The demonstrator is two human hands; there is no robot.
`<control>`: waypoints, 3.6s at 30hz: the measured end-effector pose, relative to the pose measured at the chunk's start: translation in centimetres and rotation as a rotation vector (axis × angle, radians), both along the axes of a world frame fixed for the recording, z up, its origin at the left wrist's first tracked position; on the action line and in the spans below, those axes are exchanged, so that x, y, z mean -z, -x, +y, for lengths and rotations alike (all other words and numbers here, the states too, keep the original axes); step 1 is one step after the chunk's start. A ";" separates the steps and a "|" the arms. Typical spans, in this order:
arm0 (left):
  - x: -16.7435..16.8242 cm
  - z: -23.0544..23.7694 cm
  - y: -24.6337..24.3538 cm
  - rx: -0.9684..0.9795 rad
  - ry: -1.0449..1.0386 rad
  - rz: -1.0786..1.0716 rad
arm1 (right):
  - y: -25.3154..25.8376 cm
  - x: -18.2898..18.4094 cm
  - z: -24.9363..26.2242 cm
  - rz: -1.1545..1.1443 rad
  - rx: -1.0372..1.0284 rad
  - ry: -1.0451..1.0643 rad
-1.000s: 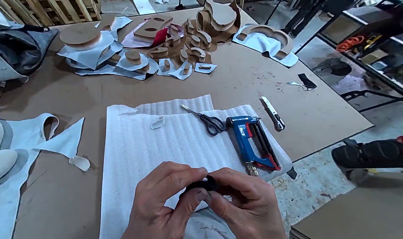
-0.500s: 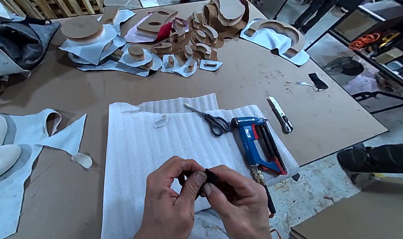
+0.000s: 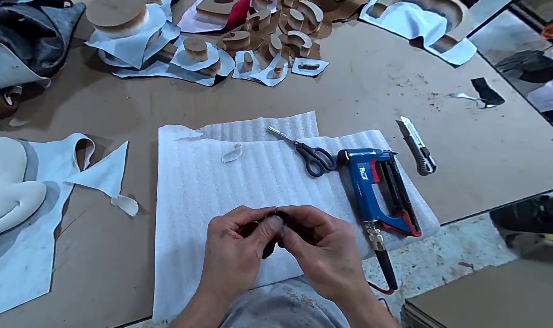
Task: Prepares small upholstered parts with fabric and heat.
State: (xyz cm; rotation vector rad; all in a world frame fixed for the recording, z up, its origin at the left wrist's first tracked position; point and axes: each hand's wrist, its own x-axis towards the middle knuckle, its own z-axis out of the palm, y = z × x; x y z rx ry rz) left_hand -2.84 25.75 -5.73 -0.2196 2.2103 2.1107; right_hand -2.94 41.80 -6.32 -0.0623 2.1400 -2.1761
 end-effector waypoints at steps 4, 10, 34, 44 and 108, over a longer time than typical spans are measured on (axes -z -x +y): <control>1.0 0.4 0.3 -0.112 -0.061 -0.034 | 0.3 1.8 -0.8 -0.017 0.042 0.053; 2.0 -0.6 0.6 -0.007 0.315 0.386 | 1.3 1.8 -0.5 0.133 0.079 -0.068; -0.7 0.3 1.2 0.099 0.247 0.250 | 0.8 1.6 -0.3 0.219 0.067 0.122; 9.9 -2.1 3.1 0.151 0.726 0.361 | 5.7 10.0 -0.1 0.172 -0.223 -0.456; 14.0 3.3 0.1 -0.141 0.823 0.188 | -0.7 -0.2 4.1 -0.299 -0.302 -0.997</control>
